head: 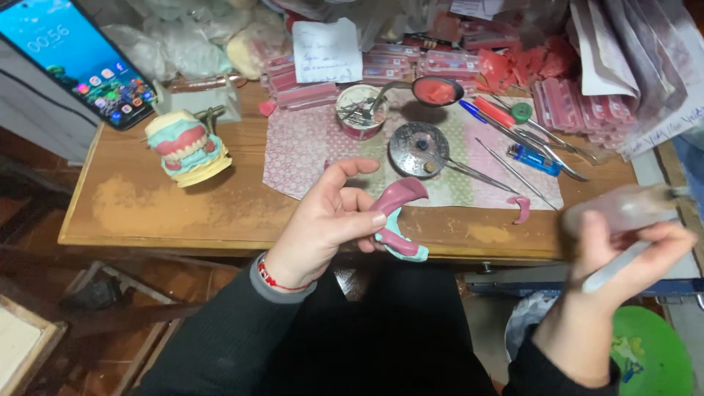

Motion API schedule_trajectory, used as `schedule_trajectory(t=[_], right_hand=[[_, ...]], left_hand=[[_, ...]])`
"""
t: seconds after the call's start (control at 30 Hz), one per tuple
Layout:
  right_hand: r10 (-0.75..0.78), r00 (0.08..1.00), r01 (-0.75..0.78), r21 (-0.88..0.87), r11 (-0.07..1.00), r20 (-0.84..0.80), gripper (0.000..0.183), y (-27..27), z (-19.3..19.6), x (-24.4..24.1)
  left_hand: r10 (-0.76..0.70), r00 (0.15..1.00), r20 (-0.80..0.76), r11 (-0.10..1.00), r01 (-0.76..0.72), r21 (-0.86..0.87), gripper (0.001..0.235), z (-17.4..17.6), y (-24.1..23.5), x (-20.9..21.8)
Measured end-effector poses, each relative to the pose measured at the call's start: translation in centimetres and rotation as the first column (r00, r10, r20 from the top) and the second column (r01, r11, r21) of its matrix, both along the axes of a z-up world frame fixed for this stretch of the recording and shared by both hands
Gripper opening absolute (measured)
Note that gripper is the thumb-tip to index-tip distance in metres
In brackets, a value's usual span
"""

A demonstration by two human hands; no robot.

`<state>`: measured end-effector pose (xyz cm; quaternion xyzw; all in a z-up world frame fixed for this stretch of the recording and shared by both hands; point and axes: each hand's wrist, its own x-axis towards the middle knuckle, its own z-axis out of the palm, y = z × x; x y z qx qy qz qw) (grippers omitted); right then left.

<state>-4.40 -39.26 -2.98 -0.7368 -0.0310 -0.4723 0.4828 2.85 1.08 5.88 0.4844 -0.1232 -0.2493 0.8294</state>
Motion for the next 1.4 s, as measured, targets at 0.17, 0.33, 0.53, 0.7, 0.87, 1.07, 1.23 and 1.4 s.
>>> schedule_trajectory(t=[0.17, 0.33, 0.53, 0.7, 0.87, 1.07, 1.23, 1.4], right_hand=[[0.199, 0.972, -0.215, -0.132, 0.968, -0.124, 0.063, 9.7, 1.3, -0.6], [0.515, 0.842, -0.532, -0.092, 0.842, -0.16, 0.059, 15.3, 2.8, 0.3], [0.376, 0.897, -0.423, -0.203, 0.883, -0.233, 0.056, 15.9, 2.5, 0.3], [0.414, 0.89, -0.446, -0.173, 0.878, -0.192, 0.055, 16.1, 2.6, 0.2], [0.437, 0.875, -0.466, -0.113, 0.878, -0.207, 0.051, 15.8, 2.4, 0.0], [0.481, 0.862, -0.492, -0.037, 0.87, -0.161, 0.053, 15.6, 2.8, -0.2], [0.391, 0.919, -0.391, 0.212, 0.896, 0.042, 0.057, 9.0, 1.5, 0.6], [-0.288, 0.953, 0.277, -0.108, 0.955, -0.096, 0.062, -4.6, -3.6, 1.1]], left_hand=[[0.0, 0.999, -0.05, 1.0, 0.0, 0.003, 0.067, 0.9, -0.1, 0.0], [0.003, 0.997, -0.072, 0.999, -0.006, -0.036, 0.069, 0.7, 0.0, -0.2], [-0.005, 0.998, -0.064, 0.998, 0.001, -0.065, 0.072, 0.2, 0.4, 0.0], [-0.014, 0.997, -0.071, 0.998, 0.009, -0.062, 0.073, 0.1, 0.4, 0.1], [-0.024, 0.998, -0.06, 0.999, 0.021, -0.048, 0.072, 0.4, 0.5, -0.1], [-0.048, 0.998, -0.038, 0.998, 0.046, -0.054, 0.067, -0.1, 0.3, -0.2], [-0.241, 0.97, 0.022, 0.97, 0.241, -0.038, 0.056, -0.5, -1.3, -0.7], [-0.3, 0.948, -0.109, 0.952, 0.305, 0.036, 0.029, -2.0, -2.9, -1.2]])
